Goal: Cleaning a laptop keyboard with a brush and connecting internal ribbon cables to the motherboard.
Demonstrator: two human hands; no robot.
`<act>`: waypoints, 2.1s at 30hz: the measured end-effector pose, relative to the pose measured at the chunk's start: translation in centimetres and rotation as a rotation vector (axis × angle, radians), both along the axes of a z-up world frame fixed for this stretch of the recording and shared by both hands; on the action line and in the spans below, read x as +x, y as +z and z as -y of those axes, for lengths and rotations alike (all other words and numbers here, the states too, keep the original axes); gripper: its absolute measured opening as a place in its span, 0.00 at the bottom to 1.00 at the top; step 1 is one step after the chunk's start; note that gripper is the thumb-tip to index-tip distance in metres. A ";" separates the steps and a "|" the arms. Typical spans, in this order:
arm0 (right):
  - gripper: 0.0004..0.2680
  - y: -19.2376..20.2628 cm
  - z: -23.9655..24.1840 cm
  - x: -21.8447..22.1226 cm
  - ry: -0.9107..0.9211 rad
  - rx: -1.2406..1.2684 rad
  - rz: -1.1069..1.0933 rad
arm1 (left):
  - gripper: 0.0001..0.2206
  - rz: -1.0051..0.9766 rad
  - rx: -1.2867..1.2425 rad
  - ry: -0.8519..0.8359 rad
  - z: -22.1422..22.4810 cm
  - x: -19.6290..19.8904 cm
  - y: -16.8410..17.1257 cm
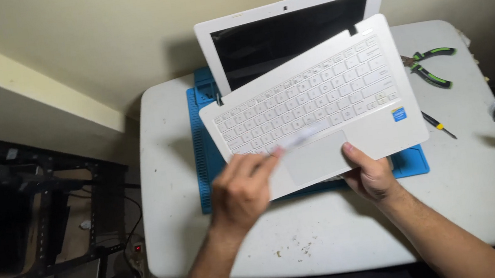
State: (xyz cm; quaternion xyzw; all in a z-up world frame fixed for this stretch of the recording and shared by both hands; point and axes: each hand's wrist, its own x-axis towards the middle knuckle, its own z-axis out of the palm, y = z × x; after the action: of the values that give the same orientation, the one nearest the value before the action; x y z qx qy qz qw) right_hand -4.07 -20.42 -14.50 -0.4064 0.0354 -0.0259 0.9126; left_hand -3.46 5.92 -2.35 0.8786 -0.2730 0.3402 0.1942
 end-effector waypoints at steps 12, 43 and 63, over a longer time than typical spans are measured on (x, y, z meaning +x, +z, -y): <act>0.20 0.0 0.5 0.4 -0.029 -0.018 -0.079 | 0.15 -0.035 -0.023 -0.144 1.6 1.6 -1.5; 0.23 0.9 0.6 1.0 -0.072 0.017 -0.067 | 0.11 -0.115 -0.050 -0.017 -6.6 -0.4 -0.7; 0.24 0.1 0.9 1.1 -0.073 0.057 -0.073 | 0.12 -0.067 -0.078 0.048 -8.9 1.8 -1.0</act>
State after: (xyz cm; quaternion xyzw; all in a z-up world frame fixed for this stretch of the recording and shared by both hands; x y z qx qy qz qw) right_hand -2.95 -21.28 -14.35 -0.3793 0.0840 -0.0434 0.9204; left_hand -1.68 14.82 -3.35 0.8876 -0.2316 0.3256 0.2289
